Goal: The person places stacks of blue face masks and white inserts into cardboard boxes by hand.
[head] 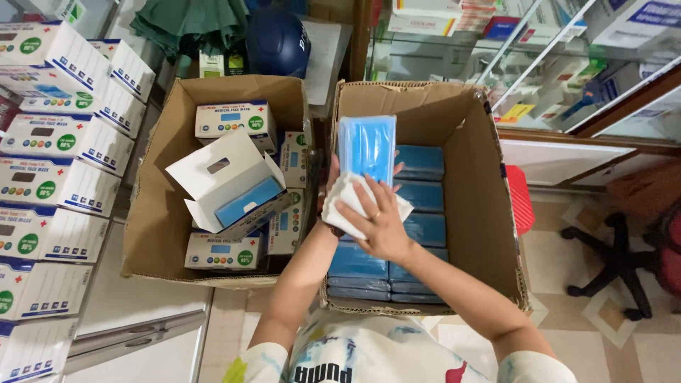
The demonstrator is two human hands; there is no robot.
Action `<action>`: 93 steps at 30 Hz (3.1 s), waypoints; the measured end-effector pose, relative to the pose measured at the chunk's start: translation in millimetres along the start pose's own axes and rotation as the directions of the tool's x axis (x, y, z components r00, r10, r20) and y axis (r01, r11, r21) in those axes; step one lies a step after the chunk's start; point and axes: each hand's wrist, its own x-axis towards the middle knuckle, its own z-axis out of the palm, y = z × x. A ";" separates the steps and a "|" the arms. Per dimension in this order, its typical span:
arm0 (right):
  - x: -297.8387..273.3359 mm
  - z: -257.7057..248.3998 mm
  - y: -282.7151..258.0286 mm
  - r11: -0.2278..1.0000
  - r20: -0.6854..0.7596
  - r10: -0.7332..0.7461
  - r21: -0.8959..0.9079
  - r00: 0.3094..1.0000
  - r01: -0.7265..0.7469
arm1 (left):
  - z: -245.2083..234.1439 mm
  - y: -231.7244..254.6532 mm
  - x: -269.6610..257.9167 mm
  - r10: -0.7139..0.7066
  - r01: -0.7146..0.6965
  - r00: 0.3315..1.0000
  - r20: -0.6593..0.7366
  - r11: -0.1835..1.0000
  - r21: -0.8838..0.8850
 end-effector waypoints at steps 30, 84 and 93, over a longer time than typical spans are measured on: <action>-15.0 13.1 11.4 0.914 -0.036 0.394 0.123 0.919 -0.387 | -73.7 -14.0 -2.4 0.315 -0.233 0.922 -0.223 0.916 0.327; -26.7 -54.1 50.7 0.512 -0.174 0.767 0.746 0.617 -0.426 | -47.0 -23.8 18.5 0.252 0.024 0.907 -0.338 0.769 0.639; -9.0 -13.4 85.9 0.966 -0.205 0.236 -0.054 0.950 -0.252 | -23.4 -23.3 12.9 -0.022 0.095 0.991 -0.134 0.819 0.566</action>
